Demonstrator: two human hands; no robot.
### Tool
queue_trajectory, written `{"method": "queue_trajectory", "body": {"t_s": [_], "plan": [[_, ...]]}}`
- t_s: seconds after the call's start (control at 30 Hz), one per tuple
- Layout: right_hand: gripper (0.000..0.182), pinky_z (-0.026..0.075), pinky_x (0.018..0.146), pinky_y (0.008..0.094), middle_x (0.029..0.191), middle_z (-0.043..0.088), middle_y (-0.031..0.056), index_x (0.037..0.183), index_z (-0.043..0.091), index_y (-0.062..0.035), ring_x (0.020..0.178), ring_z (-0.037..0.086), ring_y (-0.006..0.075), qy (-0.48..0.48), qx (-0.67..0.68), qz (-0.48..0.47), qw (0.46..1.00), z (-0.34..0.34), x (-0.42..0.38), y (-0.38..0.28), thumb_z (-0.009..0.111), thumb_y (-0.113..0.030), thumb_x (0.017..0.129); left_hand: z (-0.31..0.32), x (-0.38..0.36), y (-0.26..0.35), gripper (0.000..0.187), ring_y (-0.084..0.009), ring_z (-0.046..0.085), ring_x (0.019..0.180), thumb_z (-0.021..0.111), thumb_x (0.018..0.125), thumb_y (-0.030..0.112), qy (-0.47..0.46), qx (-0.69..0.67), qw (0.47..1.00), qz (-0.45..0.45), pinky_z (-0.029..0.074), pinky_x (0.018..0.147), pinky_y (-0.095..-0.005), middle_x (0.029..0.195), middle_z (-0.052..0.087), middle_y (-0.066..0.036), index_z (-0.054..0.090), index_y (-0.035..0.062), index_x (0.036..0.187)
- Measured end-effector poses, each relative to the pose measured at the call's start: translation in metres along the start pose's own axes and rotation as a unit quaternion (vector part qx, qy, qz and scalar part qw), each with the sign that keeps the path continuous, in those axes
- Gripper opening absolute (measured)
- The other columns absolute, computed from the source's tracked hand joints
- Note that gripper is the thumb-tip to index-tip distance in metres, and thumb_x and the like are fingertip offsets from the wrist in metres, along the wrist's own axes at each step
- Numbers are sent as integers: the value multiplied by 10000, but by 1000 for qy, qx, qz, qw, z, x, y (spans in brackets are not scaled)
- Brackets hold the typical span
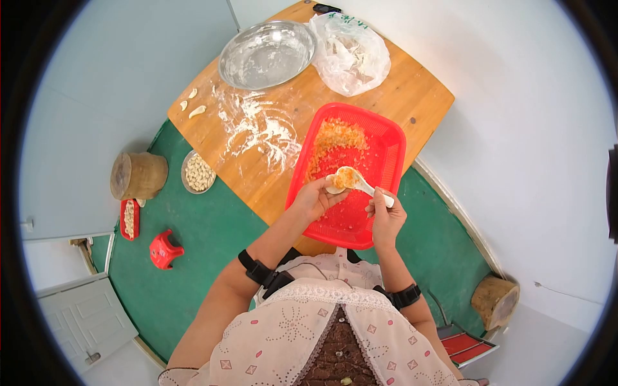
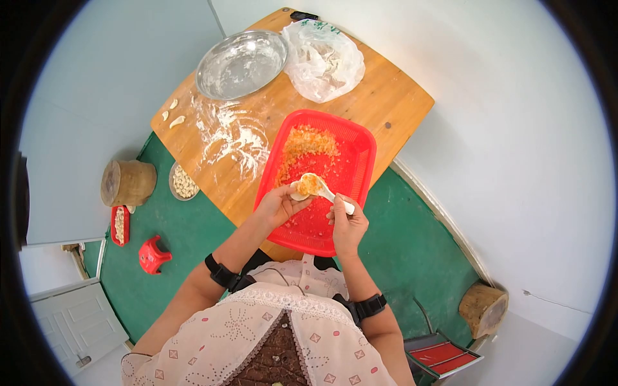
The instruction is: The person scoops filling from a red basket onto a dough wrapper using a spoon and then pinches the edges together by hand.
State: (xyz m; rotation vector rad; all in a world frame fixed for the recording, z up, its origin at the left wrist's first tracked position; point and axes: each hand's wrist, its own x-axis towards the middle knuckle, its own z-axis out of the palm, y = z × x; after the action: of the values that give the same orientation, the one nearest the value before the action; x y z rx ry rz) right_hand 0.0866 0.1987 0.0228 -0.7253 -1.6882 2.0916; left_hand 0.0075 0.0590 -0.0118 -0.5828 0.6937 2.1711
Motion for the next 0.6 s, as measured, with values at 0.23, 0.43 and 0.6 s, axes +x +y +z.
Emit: {"method": "queue_trajectory", "body": {"t_s": [0.23, 0.43, 0.6], "plan": [[146, 400, 425, 185, 631, 549, 39, 891, 589, 21, 507, 512, 76, 6, 11, 8, 1000, -2, 0, 0, 567, -102, 817, 2, -2, 0, 278, -285, 532, 996, 415, 856, 91, -20, 20, 1000, 9, 452, 879, -362, 1072, 525, -186, 448, -77, 1075], [145, 394, 420, 188, 626, 547, 40, 861, 585, 20, 496, 506, 81, 10, 18, 17, 1000, -1, 0, -1, 560, -118, 823, 0, -2, -4, 255, -269, 562, 947, 486, 836, 75, -24, 51, 998, -2, 483, 832, -343, 1043, 543, -171, 477, -58, 1053], [133, 393, 410, 194, 616, 549, 47, 823, 578, 3, 480, 509, 92, 50, 87, 41, 994, -9, 6, 5, 567, -129, 816, -3, -2, -5, 240, -286, 565, 937, 490, 831, 74, -17, 27, 999, -17, 487, 823, -345, 1004, 556, -172, 486, -53, 1034]]}}
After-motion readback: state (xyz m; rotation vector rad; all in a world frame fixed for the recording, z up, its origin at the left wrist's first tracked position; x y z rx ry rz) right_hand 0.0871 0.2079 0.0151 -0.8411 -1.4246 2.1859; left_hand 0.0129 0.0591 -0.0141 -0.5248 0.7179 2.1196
